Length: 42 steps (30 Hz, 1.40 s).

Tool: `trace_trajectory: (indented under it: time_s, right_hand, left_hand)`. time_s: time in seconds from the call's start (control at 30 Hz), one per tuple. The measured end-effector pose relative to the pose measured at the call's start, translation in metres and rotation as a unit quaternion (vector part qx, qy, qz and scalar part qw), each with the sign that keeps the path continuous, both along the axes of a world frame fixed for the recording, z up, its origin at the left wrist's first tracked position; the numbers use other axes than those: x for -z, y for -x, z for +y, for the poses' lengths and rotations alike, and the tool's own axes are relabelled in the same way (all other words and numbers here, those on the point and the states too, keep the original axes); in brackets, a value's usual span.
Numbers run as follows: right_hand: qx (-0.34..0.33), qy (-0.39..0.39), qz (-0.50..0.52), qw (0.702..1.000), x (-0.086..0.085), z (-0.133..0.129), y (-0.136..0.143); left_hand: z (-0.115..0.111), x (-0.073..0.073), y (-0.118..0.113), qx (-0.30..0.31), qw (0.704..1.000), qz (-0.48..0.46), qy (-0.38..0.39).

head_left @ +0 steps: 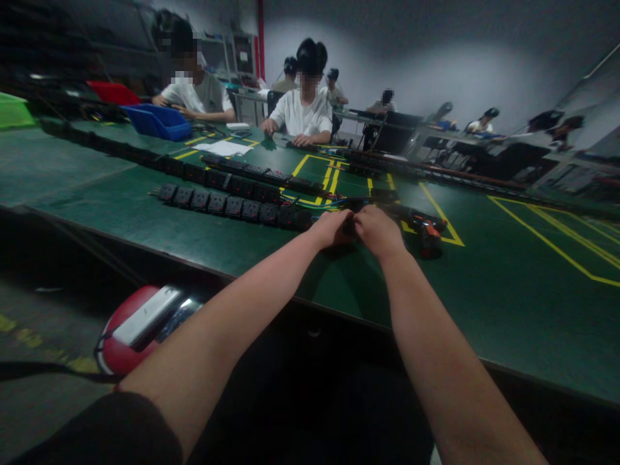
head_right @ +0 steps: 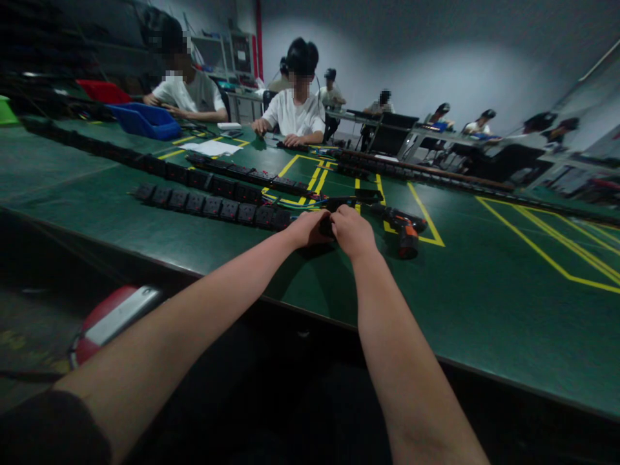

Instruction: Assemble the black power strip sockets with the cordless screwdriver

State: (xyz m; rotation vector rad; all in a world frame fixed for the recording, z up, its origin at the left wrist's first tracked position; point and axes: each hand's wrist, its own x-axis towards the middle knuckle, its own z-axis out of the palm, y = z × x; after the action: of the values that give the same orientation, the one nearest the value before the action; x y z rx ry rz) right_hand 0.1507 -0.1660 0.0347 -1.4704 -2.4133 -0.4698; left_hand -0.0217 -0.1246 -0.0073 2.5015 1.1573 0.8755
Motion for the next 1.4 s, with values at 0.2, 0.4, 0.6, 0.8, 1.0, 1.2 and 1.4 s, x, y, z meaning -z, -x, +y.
trace_trajectory:
  time_s: [0.2, 0.4, 0.6, 0.8, 1.0, 1.2, 1.4]
  right_hand:
    - [0.021, -0.023, -0.014, 0.999, -0.003, -0.007, 0.003]
    - [0.025, -0.025, -0.034, 0.999, -0.002, -0.008, 0.006]
    - [0.014, -0.03, -0.049, 0.998, 0.001, -0.007, 0.007]
    - [0.025, -0.029, -0.037, 0.999, 0.001, -0.01, 0.012]
    - [0.024, -0.042, 0.02, 0.999, -0.005, -0.013, 0.003]
    - [0.019, -0.034, 0.011, 0.999, -0.004, -0.011, -0.001]
    - [0.009, -0.044, -0.009, 0.999, 0.003, -0.007, 0.003]
  left_hand:
    - [0.003, 0.002, 0.0, -0.009, 1.0, 0.02, -0.01]
    - [0.009, 0.009, 0.0, -0.001, 1.0, 0.0, -0.012]
    - [0.005, 0.006, 0.0, -0.001, 1.0, -0.007, -0.005]
    - [-0.002, 0.0, 0.001, -0.006, 1.0, -0.002, 0.001]
    - [0.002, 0.003, 0.0, -0.019, 1.0, 0.012, 0.005]
    - [0.003, 0.004, 0.0, -0.014, 1.0, 0.007, 0.002]
    - [0.002, 0.003, -0.001, -0.012, 1.0, -0.008, 0.007]
